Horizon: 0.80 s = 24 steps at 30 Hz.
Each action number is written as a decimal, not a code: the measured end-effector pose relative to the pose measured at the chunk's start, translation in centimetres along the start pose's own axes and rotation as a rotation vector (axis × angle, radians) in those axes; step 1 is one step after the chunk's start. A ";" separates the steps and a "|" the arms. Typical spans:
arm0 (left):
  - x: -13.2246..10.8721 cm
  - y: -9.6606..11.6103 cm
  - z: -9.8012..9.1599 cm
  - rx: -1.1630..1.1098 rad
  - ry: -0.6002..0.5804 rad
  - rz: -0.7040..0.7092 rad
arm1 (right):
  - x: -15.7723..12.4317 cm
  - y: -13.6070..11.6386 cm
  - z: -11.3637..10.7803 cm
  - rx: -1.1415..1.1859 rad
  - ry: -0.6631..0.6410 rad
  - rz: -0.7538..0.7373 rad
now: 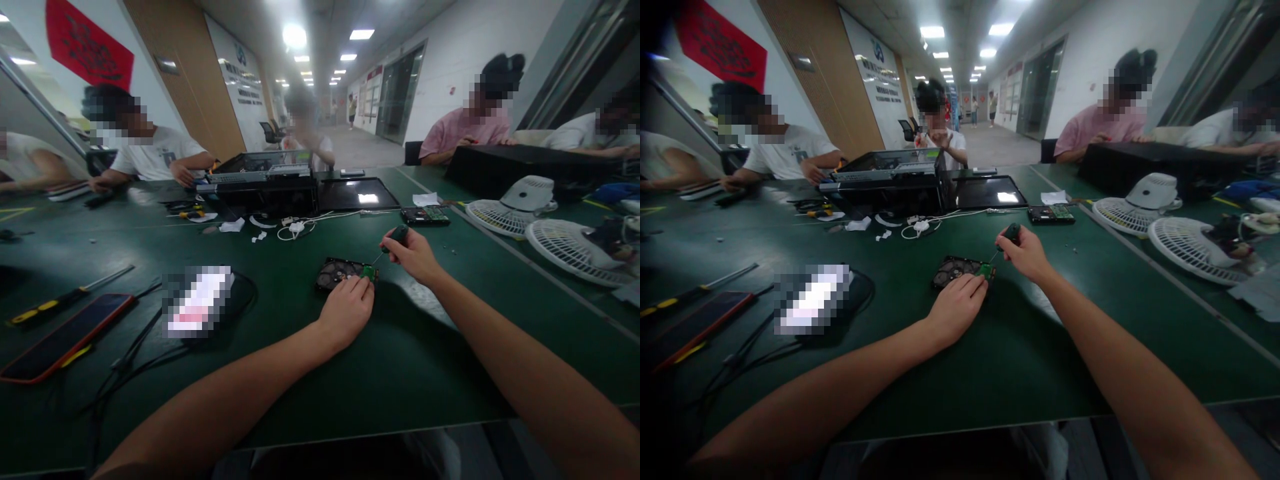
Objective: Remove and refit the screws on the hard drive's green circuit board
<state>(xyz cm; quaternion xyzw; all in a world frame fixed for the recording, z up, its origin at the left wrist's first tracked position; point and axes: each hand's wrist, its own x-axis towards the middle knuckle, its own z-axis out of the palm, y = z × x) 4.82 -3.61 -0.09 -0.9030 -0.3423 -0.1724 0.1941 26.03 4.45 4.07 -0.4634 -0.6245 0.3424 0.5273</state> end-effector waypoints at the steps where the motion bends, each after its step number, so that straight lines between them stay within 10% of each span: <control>1: 0.0 0.0 0.0 0.000 0.004 0.001 | -0.1 0.0 0.1 -0.010 -0.002 -0.004; 24: 0.2 0.1 -0.1 -0.004 -0.036 -0.009 | 0.0 0.2 0.1 -0.053 -0.005 -0.039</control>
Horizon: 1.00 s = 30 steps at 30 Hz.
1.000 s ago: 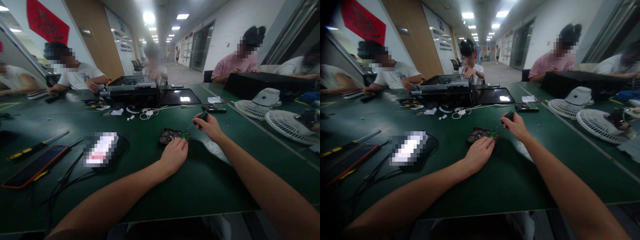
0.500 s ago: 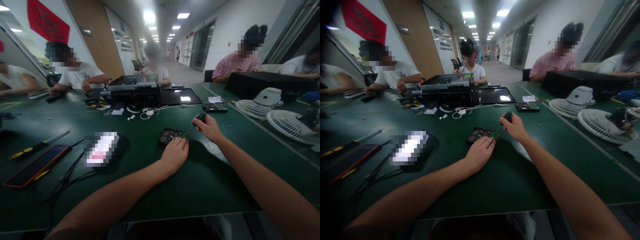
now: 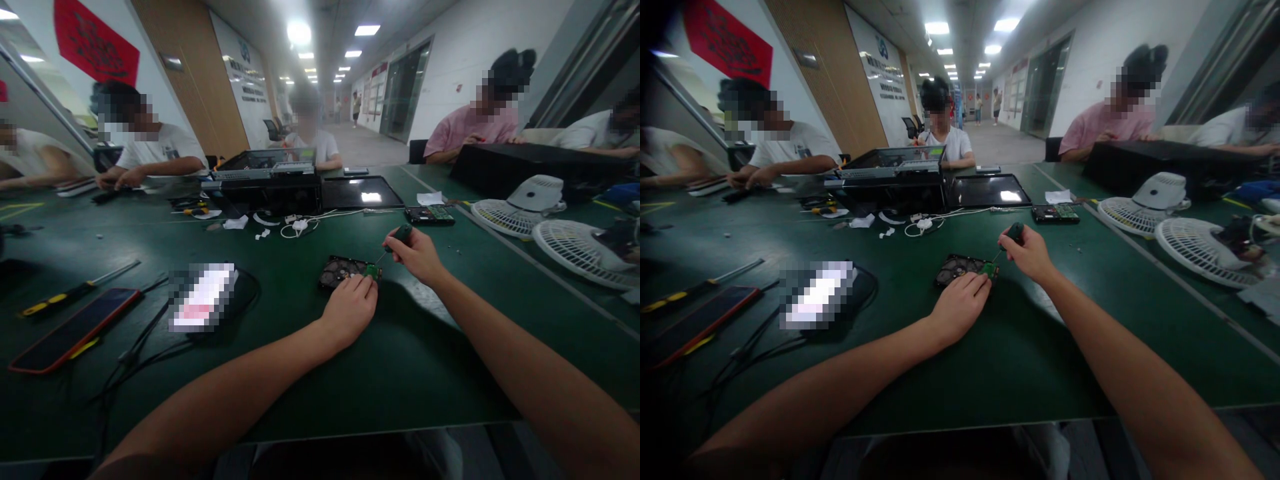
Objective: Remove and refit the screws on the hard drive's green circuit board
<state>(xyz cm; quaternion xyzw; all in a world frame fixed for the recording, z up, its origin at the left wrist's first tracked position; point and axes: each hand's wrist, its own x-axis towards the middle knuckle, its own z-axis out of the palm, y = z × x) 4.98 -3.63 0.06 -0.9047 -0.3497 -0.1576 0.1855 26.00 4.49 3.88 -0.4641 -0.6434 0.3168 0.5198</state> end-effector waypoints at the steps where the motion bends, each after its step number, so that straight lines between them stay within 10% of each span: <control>1: 0.0 0.0 0.0 0.002 -0.001 0.000 | 0.0 0.0 0.0 0.003 0.007 0.002; 30: -0.1 0.1 -0.1 0.003 0.015 -0.001 | -0.2 0.0 0.3 0.063 0.009 0.005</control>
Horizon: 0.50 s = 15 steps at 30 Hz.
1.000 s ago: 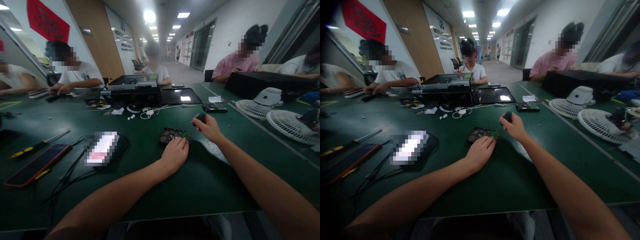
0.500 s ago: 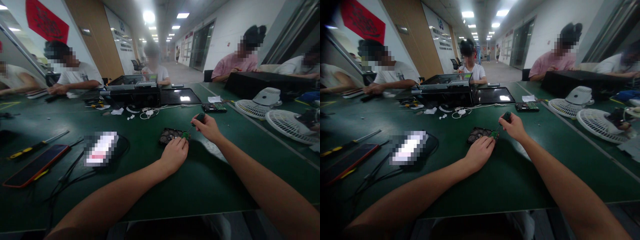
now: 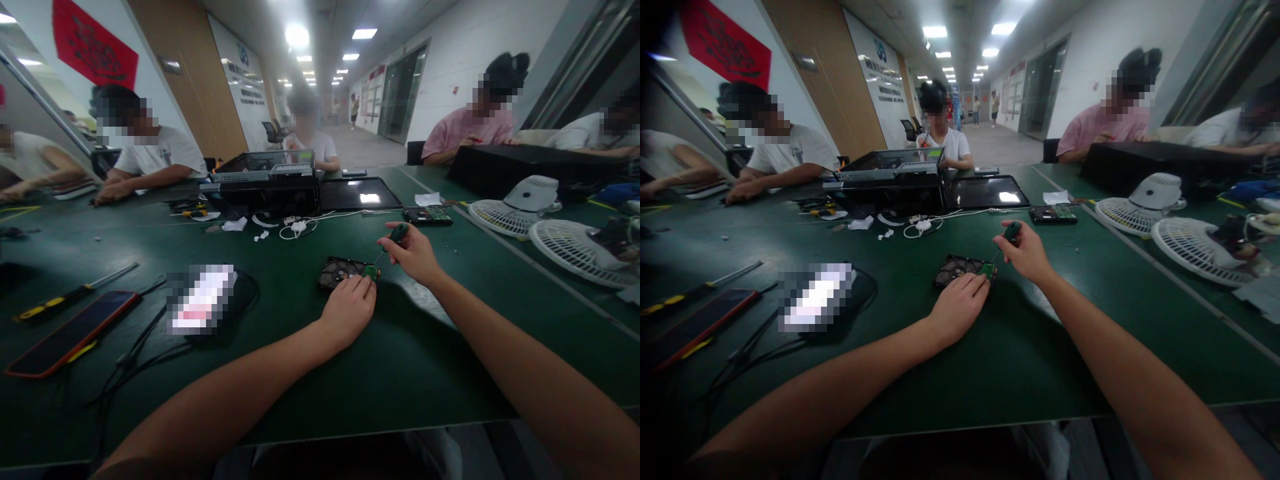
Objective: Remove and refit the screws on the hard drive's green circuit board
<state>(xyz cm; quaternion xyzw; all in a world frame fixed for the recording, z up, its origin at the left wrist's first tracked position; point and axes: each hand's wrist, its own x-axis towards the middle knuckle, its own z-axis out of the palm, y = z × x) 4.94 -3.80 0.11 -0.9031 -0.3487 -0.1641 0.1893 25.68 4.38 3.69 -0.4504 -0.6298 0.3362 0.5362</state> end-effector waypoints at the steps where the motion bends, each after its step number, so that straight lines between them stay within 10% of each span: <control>1: 0.0 0.0 0.0 0.002 -0.001 -0.001 | 0.0 -0.1 0.0 0.011 -0.006 0.003; 15: 0.2 0.1 0.1 -0.015 -0.021 -0.016 | 0.2 -0.9 -0.9 0.342 -0.135 0.165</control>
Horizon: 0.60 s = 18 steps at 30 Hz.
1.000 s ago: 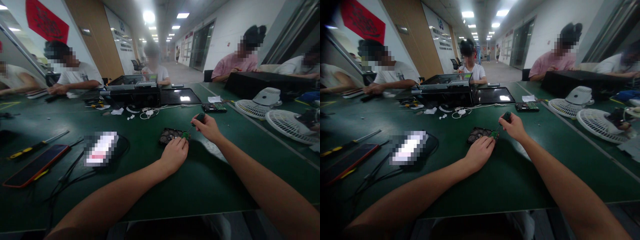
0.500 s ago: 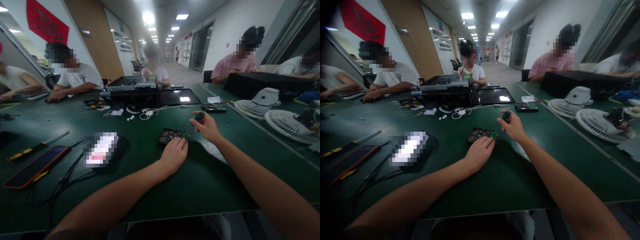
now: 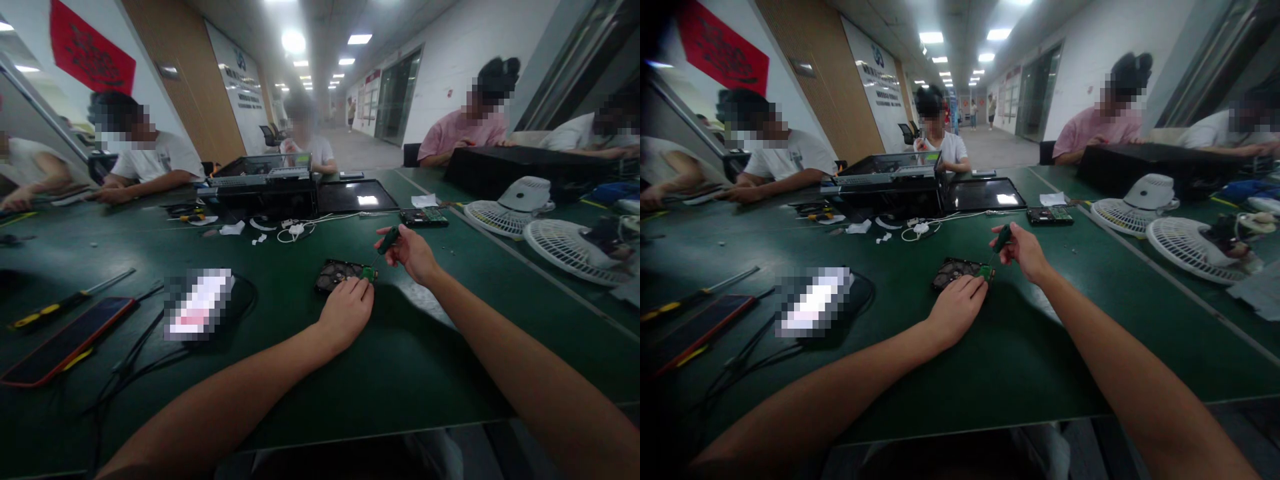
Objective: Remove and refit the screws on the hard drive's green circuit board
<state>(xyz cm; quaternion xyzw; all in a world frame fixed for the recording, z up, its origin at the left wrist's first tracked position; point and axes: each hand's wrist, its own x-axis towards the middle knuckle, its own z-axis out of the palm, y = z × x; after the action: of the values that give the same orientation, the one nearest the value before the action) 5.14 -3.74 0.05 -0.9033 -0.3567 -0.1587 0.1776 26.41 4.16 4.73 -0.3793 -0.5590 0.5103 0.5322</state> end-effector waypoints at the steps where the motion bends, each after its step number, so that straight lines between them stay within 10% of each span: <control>1: 0.0 0.0 0.0 -0.002 -0.002 0.001 | 0.0 -0.1 0.0 0.004 -0.003 0.010; 18: 0.0 0.1 -0.6 -0.008 -0.035 -0.003 | -0.3 -1.1 0.1 0.104 -0.008 0.080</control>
<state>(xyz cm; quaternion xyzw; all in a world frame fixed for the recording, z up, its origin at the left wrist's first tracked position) 5.15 -4.05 0.58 -0.9062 -0.3604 -0.1444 0.1676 26.52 3.69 5.73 -0.3711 -0.5183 0.5610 0.5281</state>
